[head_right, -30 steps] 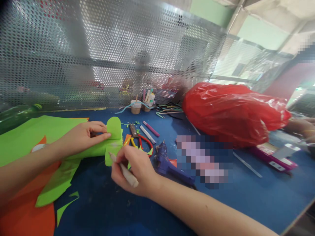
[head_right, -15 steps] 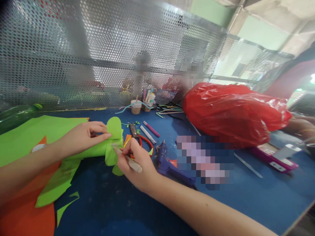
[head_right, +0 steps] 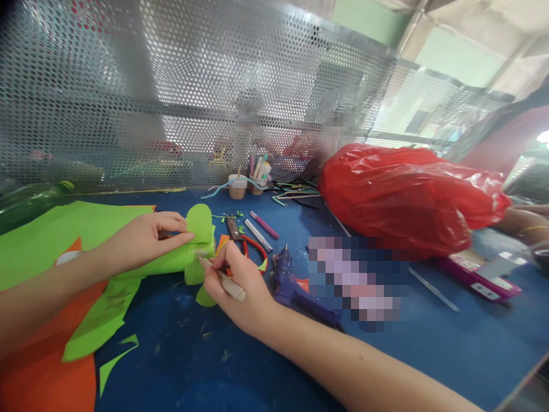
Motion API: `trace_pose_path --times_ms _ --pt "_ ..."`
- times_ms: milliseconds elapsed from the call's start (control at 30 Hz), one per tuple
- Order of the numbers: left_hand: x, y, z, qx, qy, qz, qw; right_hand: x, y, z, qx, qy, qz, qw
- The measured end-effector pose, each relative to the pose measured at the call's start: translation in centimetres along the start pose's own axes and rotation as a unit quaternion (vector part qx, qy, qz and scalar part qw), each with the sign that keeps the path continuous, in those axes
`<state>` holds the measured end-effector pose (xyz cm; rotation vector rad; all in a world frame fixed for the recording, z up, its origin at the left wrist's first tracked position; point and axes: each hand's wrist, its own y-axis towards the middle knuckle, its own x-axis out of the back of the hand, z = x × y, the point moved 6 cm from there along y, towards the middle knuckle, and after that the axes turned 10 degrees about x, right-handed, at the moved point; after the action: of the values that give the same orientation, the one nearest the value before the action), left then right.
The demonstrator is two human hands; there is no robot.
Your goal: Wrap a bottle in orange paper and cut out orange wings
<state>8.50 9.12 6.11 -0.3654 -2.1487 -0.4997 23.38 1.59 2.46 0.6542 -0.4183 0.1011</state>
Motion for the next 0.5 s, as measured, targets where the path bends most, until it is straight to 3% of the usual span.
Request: trace_pose_path --times_ms 500 --pt "-0.03 0.02 0.03 -0.003 -0.003 -0.004 1.000 -0.01 0.15 0.11 0.007 -0.004 0.010 1.000"
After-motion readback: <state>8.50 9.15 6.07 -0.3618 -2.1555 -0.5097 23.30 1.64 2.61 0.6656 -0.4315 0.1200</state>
